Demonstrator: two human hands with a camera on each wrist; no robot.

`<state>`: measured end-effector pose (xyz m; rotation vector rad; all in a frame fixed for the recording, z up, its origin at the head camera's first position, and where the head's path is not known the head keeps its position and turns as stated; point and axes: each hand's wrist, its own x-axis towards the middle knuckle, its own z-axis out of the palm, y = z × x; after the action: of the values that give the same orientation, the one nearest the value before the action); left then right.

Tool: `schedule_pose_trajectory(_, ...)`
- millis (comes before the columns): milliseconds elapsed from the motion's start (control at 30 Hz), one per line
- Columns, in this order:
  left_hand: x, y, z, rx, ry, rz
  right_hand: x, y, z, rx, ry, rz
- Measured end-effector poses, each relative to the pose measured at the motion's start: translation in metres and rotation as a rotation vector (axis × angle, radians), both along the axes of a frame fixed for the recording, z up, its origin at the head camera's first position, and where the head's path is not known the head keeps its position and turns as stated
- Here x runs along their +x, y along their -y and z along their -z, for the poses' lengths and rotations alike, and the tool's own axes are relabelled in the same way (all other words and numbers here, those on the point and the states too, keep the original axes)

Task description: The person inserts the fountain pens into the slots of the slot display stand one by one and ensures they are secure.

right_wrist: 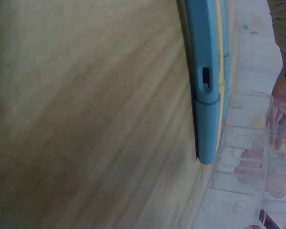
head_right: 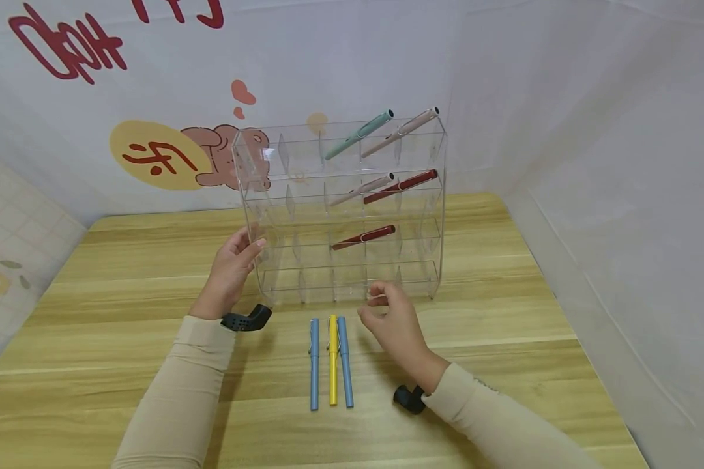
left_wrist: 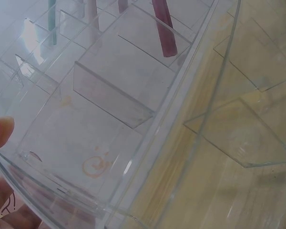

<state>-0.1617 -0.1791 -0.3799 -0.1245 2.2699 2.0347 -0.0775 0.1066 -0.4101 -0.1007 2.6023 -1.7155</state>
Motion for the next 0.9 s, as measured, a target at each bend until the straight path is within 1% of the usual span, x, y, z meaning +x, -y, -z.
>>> schedule_pose_trajectory(133, 0.0, 0.0, 0.0, 0.003, 0.004, -0.002, 0.0, 0.004, 0.003, 0.041, 0.026, -0.063)
schedule_pose_trajectory(267, 0.0, 0.0, -0.001, 0.0, 0.006, -0.001, -0.001, 0.008, 0.004, 0.058, 0.077, -0.112)
schedule_pose_trajectory(367, 0.0, 0.0, -0.001, -0.006, 0.006, -0.001, -0.003, 0.012, 0.006, 0.08, 0.11, -0.131)
schedule_pose_trajectory(633, 0.0, 0.001, 0.0, -0.006, 0.006, 0.0, -0.007, 0.02, 0.011, 0.156, 0.146, -0.179)
schedule_pose_trajectory(900, 0.0, -0.001, -0.001, 0.006, -0.005, -0.002, -0.011, 0.028, 0.013, 0.283, 0.209, -0.218)
